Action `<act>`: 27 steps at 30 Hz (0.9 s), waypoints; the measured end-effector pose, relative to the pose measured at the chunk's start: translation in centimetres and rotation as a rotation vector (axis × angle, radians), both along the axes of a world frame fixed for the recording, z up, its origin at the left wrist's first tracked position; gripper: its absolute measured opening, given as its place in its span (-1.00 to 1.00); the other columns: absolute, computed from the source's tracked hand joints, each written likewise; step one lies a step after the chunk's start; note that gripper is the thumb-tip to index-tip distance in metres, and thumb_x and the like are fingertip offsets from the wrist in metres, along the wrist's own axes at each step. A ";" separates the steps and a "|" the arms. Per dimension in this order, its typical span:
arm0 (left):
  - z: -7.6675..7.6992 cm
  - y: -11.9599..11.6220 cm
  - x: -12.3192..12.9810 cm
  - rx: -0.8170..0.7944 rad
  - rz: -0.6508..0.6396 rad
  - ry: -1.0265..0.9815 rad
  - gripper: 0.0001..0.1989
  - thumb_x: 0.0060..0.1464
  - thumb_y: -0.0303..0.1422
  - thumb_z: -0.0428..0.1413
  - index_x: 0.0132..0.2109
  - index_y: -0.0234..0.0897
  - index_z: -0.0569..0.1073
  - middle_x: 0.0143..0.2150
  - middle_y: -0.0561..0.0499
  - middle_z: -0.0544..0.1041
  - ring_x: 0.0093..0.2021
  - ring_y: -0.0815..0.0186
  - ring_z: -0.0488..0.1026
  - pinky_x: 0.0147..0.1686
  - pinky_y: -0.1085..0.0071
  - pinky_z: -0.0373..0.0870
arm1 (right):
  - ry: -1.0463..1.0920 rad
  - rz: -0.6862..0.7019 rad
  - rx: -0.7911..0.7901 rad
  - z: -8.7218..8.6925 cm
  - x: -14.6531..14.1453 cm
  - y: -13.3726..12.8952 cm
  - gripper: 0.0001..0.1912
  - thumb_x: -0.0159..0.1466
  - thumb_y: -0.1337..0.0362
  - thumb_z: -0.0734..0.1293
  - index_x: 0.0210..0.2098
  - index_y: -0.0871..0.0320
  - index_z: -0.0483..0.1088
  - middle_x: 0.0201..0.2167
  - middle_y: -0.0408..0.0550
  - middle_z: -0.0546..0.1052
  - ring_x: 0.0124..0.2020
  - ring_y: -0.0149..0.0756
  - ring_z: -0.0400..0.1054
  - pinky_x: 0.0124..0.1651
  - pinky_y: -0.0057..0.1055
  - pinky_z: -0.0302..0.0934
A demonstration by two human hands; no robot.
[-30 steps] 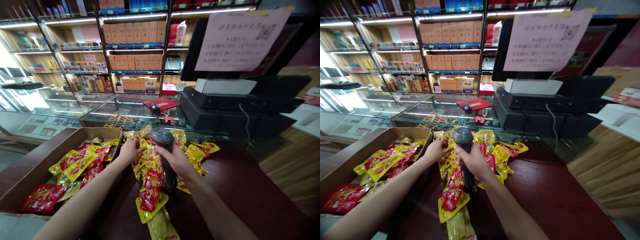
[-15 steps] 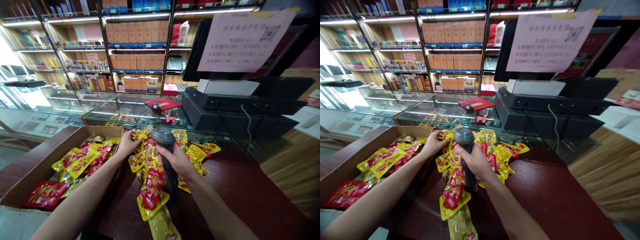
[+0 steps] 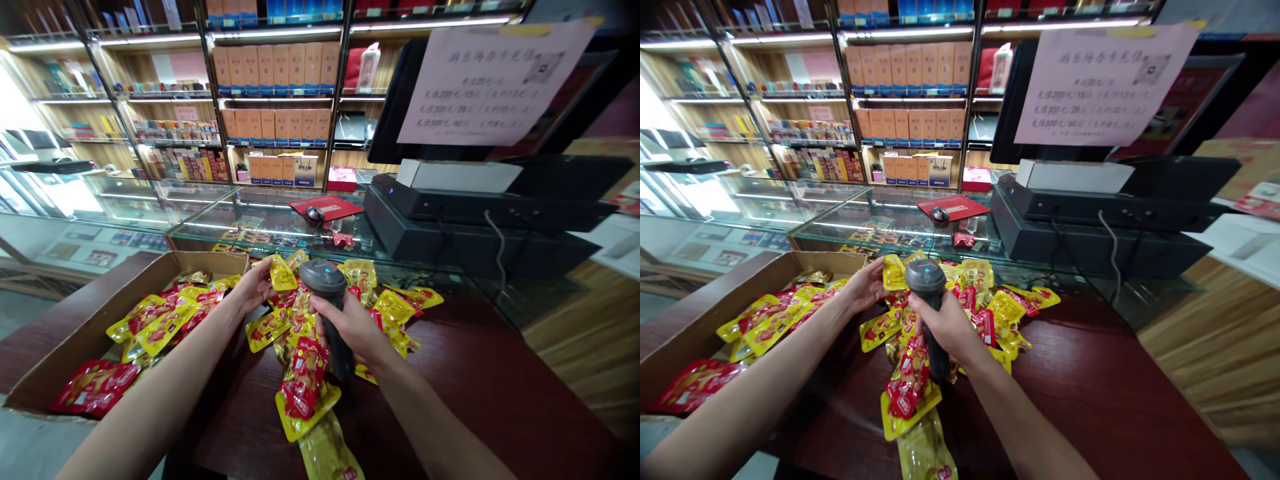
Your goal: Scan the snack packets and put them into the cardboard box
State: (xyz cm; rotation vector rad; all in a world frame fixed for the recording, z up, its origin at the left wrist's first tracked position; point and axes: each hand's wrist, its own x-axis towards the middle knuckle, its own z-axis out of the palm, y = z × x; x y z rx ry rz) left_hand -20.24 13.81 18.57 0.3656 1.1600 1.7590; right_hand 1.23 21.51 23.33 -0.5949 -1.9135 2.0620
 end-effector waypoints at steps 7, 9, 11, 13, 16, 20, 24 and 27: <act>-0.8 0.0 1.1 -0.127 0.015 0.356 -0.51 -0.38 -0.24 0.46 -0.24 -0.37 0.56 -0.33 -0.09 0.62 -0.33 0.20 0.57 -0.28 0.31 0.50 | 0.023 0.023 0.007 0.0 0.2 -0.2 -0.71 0.21 0.04 0.34 -0.43 0.13 0.31 -0.72 -0.24 0.40 -0.76 -0.45 0.26 -0.70 -0.55 0.13; -1.0 0.1 1.0 -0.116 0.037 0.403 -0.49 -0.40 -0.22 0.46 -0.24 -0.35 0.56 -0.34 -0.06 0.63 -0.34 0.22 0.57 -0.27 0.31 0.49 | 0.020 0.028 0.010 -0.1 0.2 -0.2 -0.71 0.22 0.05 0.33 -0.42 0.13 0.30 -0.72 -0.25 0.40 -0.76 -0.45 0.27 -0.69 -0.55 0.14; -1.2 0.1 0.9 -0.093 0.056 0.422 -0.47 -0.40 -0.23 0.46 -0.21 -0.32 0.56 -0.33 -0.03 0.63 -0.32 0.22 0.57 -0.24 0.30 0.49 | 0.005 0.027 0.013 -0.2 0.2 -0.3 -0.72 0.23 0.05 0.33 -0.43 0.12 0.30 -0.72 -0.25 0.40 -0.75 -0.45 0.27 -0.68 -0.54 0.16; -1.4 0.2 0.6 -0.065 0.061 0.440 -0.46 -0.40 -0.24 0.46 -0.18 -0.31 0.56 -0.31 -0.03 0.63 -0.30 0.23 0.57 -0.20 0.29 0.50 | -0.008 0.030 0.015 -0.4 0.1 -0.3 -0.73 0.24 0.06 0.32 -0.43 0.12 0.30 -0.72 -0.24 0.40 -0.75 -0.45 0.26 -0.66 -0.53 0.19; -1.8 0.2 0.4 -0.042 0.043 0.474 -0.47 -0.37 -0.26 0.45 -0.17 -0.32 0.57 -0.30 -0.03 0.64 -0.28 0.23 0.57 -0.15 0.28 0.49 | -0.006 0.040 0.017 -0.6 0.1 -0.4 -0.73 0.25 0.07 0.32 -0.44 0.11 0.30 -0.71 -0.24 0.40 -0.75 -0.44 0.26 -0.67 -0.51 0.19; -1.9 0.1 0.3 -0.038 0.034 0.505 -0.50 -0.35 -0.25 0.44 -0.18 -0.32 0.57 -0.30 -0.04 0.64 -0.26 0.21 0.57 -0.13 0.26 0.49 | 0.002 0.049 0.018 -0.6 0.0 -0.3 -0.73 0.26 0.08 0.32 -0.45 0.12 0.30 -0.71 -0.23 0.40 -0.75 -0.45 0.27 -0.68 -0.53 0.18; -1.9 0.1 0.3 -0.040 0.029 0.521 -0.51 -0.33 -0.25 0.44 -0.18 -0.32 0.57 -0.29 -0.04 0.64 -0.26 0.22 0.57 -0.14 0.27 0.49 | -0.002 0.052 0.023 -0.5 0.0 -0.4 -0.73 0.27 0.09 0.31 -0.45 0.13 0.29 -0.72 -0.24 0.39 -0.75 -0.46 0.25 -0.69 -0.55 0.16; -2.0 0.1 0.2 -0.051 0.031 0.538 -0.53 -0.31 -0.24 0.43 -0.18 -0.31 0.58 -0.26 -0.04 0.64 -0.27 0.23 0.56 -0.15 0.30 0.48 | -0.016 0.050 0.014 -0.6 0.0 -0.5 -0.74 0.28 0.12 0.30 -0.45 0.13 0.29 -0.72 -0.25 0.39 -0.77 -0.47 0.25 -0.70 -0.56 0.16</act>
